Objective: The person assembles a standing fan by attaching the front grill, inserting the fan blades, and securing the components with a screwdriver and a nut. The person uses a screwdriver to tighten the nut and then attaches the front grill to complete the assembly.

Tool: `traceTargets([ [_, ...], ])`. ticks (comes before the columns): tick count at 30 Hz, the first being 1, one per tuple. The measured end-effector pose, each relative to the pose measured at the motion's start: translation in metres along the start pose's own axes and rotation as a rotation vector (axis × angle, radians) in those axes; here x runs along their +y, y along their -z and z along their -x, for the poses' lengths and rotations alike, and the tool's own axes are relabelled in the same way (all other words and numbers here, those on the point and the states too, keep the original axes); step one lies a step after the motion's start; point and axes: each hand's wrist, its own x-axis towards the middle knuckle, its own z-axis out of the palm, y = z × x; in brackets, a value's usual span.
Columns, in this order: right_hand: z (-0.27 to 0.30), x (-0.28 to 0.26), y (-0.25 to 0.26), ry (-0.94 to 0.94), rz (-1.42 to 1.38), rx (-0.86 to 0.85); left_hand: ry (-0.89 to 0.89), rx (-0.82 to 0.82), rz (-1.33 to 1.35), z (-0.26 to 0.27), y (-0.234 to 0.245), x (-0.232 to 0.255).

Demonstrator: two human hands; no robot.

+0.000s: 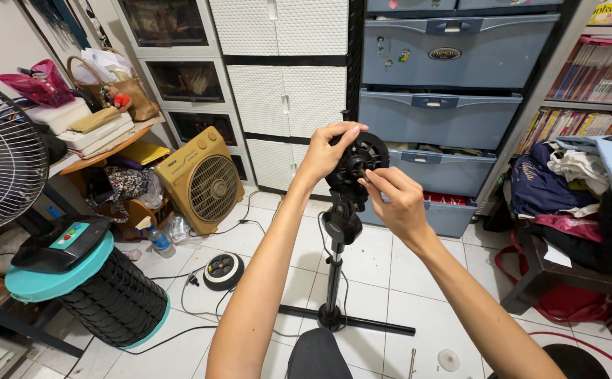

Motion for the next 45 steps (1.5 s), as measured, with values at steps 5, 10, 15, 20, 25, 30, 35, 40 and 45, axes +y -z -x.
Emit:
traceTargets([
  [5,0.0,-0.002,0.001,0.052,0.014,0.02,-0.015,-0.018,-0.002,0.0,0.002,0.0],
  [10,-0.001,-0.002,0.0,0.061,0.044,0.027,0.008,-0.016,-0.004,0.001,0.002,0.002],
  [15,0.005,0.005,0.004,0.025,-0.034,0.018,0.065,-0.034,0.03,0.001,0.005,0.002],
  [20,0.007,0.026,0.001,-0.331,-0.106,0.075,0.073,-0.077,0.115,-0.002,0.009,0.001],
  [25,-0.008,0.07,-0.015,-0.462,-0.471,-0.172,0.077,-0.094,0.133,-0.003,0.01,-0.002],
  [30,-0.006,0.088,-0.031,-0.687,-0.694,-0.192,0.076,-0.095,0.163,-0.003,0.009,-0.004],
  [35,-0.014,0.095,-0.035,-0.71,-0.676,-0.24,0.087,-0.092,0.13,-0.005,0.007,-0.005],
  [40,-0.018,0.092,-0.031,-0.661,-0.563,-0.261,0.091,-0.102,0.112,-0.008,0.009,-0.005],
  [45,-0.018,0.092,-0.027,-0.68,-0.568,-0.314,0.088,-0.103,0.122,-0.008,0.009,-0.007],
])
